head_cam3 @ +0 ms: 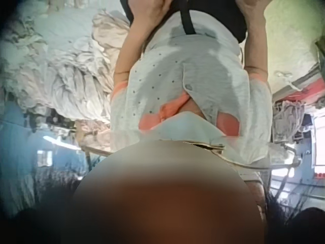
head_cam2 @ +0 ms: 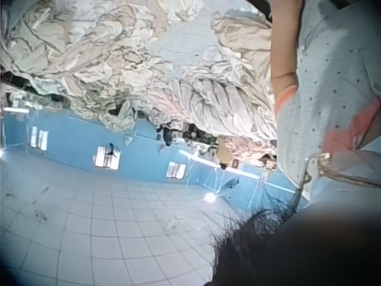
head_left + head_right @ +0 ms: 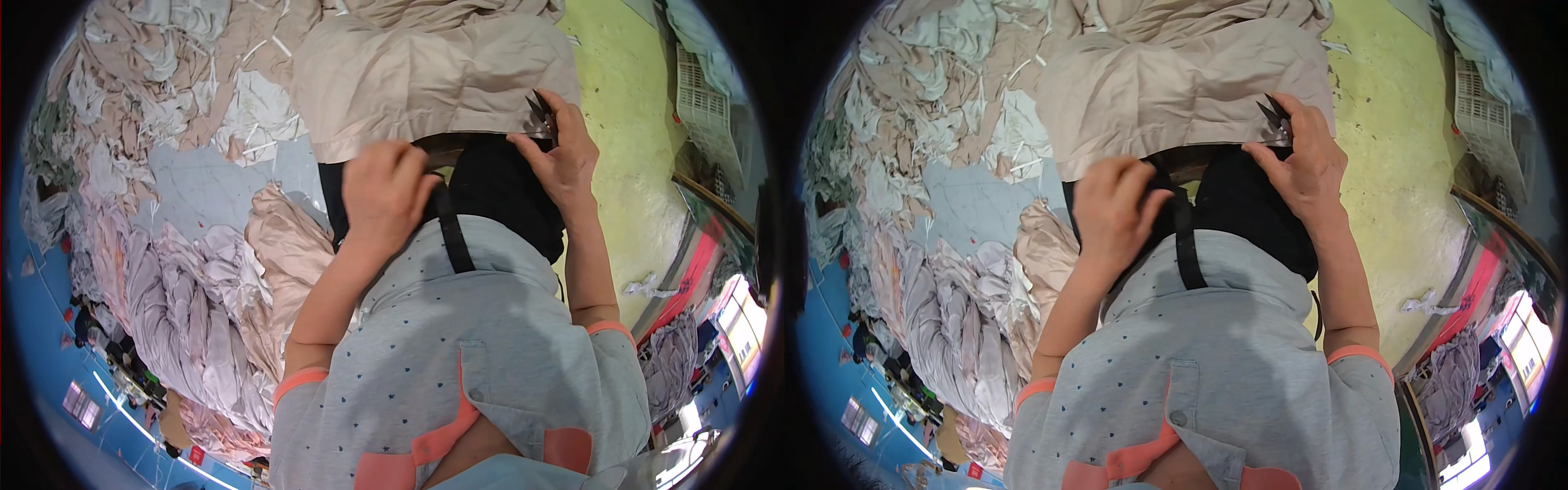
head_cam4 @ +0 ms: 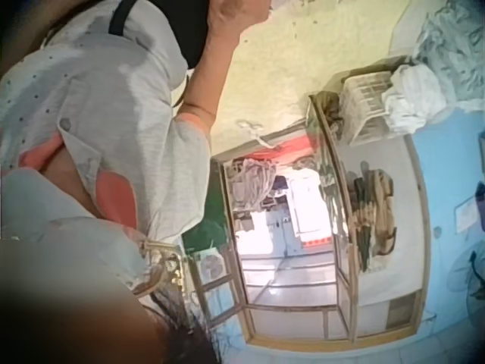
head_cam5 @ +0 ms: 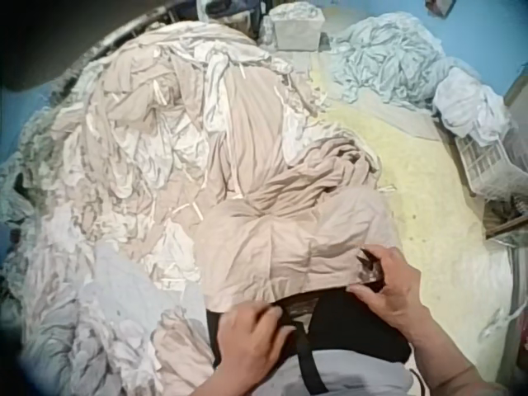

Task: The recorder uses a small hand tool to trim loose threads or inspect the seams of white fabric pieces in a factory setting.

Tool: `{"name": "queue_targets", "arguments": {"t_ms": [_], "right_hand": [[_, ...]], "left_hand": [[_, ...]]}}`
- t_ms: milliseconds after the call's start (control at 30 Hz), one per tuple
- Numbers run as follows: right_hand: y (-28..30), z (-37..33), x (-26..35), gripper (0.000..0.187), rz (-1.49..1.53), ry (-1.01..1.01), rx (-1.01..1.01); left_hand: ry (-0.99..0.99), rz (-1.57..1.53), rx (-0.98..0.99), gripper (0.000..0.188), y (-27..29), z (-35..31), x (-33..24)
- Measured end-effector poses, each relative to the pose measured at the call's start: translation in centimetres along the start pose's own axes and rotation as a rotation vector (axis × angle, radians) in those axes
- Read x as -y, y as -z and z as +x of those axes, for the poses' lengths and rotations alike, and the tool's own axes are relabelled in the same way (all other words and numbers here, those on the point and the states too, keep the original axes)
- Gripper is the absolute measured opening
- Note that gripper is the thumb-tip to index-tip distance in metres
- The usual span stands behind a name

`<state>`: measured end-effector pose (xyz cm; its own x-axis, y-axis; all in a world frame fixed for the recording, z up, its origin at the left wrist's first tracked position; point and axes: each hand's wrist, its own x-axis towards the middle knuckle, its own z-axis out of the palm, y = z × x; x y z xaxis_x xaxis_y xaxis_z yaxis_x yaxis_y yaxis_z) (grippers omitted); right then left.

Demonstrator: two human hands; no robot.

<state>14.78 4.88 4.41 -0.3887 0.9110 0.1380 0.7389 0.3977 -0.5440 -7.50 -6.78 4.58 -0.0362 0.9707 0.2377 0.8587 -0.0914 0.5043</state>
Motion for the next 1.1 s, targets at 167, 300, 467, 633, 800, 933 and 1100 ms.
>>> {"name": "queue_targets", "arguments": {"t_ms": [167,300,467,633,800,933,1100], "right_hand": [[0.6,-1.1,-1.6,0.082,-0.052,-0.008,-0.048],[-0.4,-0.9,-1.6,0.079,-0.042,-0.072,-0.113],[-1.9,-0.2,-2.7,0.064,0.024,-0.124,-0.272],[-2.5,0.1,-3.7,0.053,0.110,-0.099,-0.404],[-2.5,-0.4,-4.1,0.044,0.110,-0.017,-0.388],[-2.5,-0.8,-4.6,0.038,0.133,0.015,-0.430],[-2.9,-1.0,-5.8,0.035,0.085,0.054,-0.502]], "left_hand": [[0.196,0.150,-0.111,0.055,0.1,1.3,2.4],[0.210,0.214,-0.188,0.050,-0.4,2.1,4.2],[0.302,-0.042,-0.365,0.040,-0.2,2.0,7.3],[0.299,-0.029,-0.502,0.026,0.2,0.3,9.5],[0.320,0.032,-0.548,0.023,0.6,-1.3,9.7],[0.343,0.067,-0.592,0.018,0.1,-2.3,11.1],[0.322,0.074,-0.595,0.015,-0.2,-2.7,11.6]]}}
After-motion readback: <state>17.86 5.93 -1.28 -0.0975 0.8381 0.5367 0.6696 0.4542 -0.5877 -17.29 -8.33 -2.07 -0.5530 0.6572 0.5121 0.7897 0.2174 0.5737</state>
